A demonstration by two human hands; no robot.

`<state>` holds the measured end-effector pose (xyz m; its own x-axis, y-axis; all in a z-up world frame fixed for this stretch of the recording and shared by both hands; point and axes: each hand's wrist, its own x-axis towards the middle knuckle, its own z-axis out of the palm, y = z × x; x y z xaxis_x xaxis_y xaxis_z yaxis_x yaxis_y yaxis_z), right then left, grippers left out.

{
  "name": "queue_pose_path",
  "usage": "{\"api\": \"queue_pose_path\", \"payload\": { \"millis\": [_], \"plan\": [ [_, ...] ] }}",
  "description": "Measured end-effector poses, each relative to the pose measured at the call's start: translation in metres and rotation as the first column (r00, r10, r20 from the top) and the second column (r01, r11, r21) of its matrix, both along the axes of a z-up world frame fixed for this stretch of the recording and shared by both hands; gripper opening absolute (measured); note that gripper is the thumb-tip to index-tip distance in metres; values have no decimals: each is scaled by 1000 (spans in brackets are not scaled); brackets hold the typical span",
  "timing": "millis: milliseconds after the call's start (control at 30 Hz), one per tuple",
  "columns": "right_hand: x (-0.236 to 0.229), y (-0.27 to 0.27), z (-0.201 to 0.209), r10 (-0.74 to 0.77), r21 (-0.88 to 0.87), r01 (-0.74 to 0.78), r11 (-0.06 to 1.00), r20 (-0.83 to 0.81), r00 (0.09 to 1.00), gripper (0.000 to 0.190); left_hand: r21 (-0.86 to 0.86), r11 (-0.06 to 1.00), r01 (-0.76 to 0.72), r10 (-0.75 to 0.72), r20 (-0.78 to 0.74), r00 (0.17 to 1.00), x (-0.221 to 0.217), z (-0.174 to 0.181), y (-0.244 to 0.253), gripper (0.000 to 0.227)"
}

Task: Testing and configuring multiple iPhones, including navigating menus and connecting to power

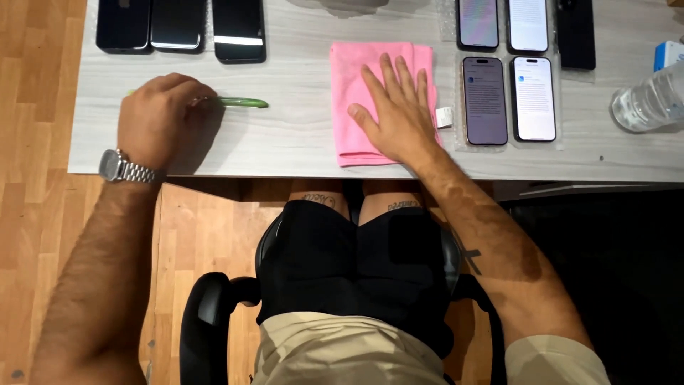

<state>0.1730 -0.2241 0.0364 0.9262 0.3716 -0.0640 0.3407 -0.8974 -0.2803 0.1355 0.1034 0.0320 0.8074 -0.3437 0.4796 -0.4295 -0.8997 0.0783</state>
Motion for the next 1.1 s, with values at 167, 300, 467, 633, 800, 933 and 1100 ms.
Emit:
{"api": "queue_pose_path", "payload": {
  "millis": [167,300,467,633,800,933,1100],
  "plan": [
    [-2,0,7,44,-19,-44,999,-2,999,67,-135,991,4,-1,26,1000,-14,6,-13,31],
    [-3,3,17,45,-50,-46,998,-35,998,70,-440,886,145,-79,163,983,-57,8,-74,22],
    [-8,1,22,86,-90,-89,992,-33,996,67,-673,623,398,-380,185,906,-89,-16,-153,10],
    [0,5,21,79,-133,-79,988,-2,997,65,-623,669,405,-452,91,887,-110,-39,-165,12],
    [14,59,12,116,216,-257,942,509,853,38,-686,686,243,-460,-150,875,-111,-66,-163,16],
    [26,141,37,9,358,-68,931,162,987,50,-647,732,213,-499,-297,814,-113,-78,-162,19],
    [62,200,28,-175,151,176,973,-19,984,73,-610,762,219,-535,-400,745,-112,-81,-151,27]
  ]
}}
